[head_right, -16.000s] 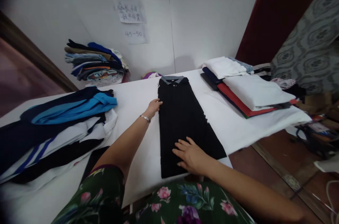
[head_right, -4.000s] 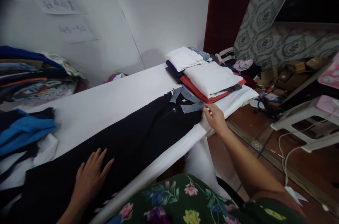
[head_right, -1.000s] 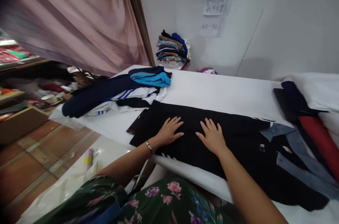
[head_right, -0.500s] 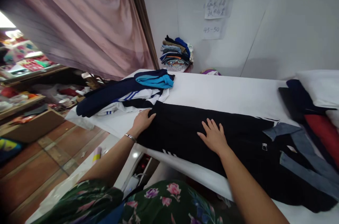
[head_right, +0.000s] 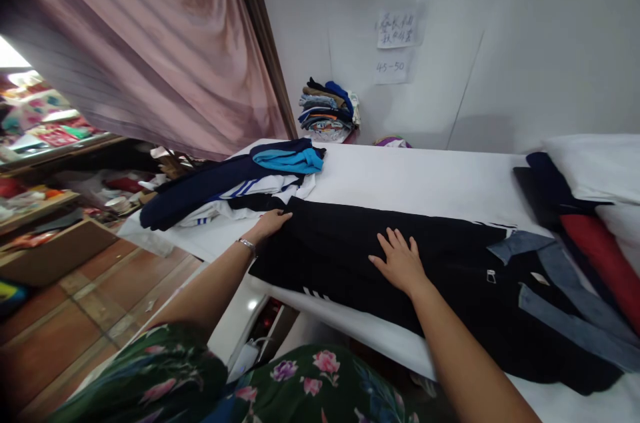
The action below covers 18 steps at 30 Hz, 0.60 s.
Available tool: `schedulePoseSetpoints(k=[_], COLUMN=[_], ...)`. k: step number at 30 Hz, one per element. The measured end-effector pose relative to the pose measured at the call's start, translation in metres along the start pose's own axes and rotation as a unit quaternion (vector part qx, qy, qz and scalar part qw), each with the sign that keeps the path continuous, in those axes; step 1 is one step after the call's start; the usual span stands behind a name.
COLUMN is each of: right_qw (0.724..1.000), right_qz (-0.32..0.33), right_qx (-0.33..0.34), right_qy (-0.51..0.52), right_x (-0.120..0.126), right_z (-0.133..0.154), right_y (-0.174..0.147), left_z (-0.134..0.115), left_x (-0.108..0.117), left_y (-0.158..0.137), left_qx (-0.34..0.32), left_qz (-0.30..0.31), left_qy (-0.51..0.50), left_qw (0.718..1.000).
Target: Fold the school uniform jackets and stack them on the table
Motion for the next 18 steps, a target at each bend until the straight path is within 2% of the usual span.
schedulePoseSetpoints(k=[8, 13, 18], right_qw=[1.000, 1.000, 1.000], right_qz=[0.001, -0.004, -0.010], right_qx=[0.005, 0.007, 0.010], right_qy=[0.007, 0.010, 0.011], right_x=[0.001, 0.000, 0.001], right_z=[0.000, -0.001, -0.001], right_y=[0.000, 0.000, 0.000], left_z=[-0.004, -0.008, -0.009], left_x=[0.002, 0.006, 0.007], left_y=[0.011, 0.006, -0.002], left_qx=[0.008, 0.001, -0.005], left_qz=[0.056, 0.088, 0.091], left_qy=[-0.036, -0.064, -0.088], left_qw=[0.998, 0.994, 0.992])
Point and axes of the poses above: each hand's wrist, its own y-axis towards the middle knuckle, its own x-axis out of the back of the hand, z = x × y, the point moved 3 cm from there along y, towards the middle knuckle, and after that the axes turned 4 degrees about x, right-handed, at the moved point
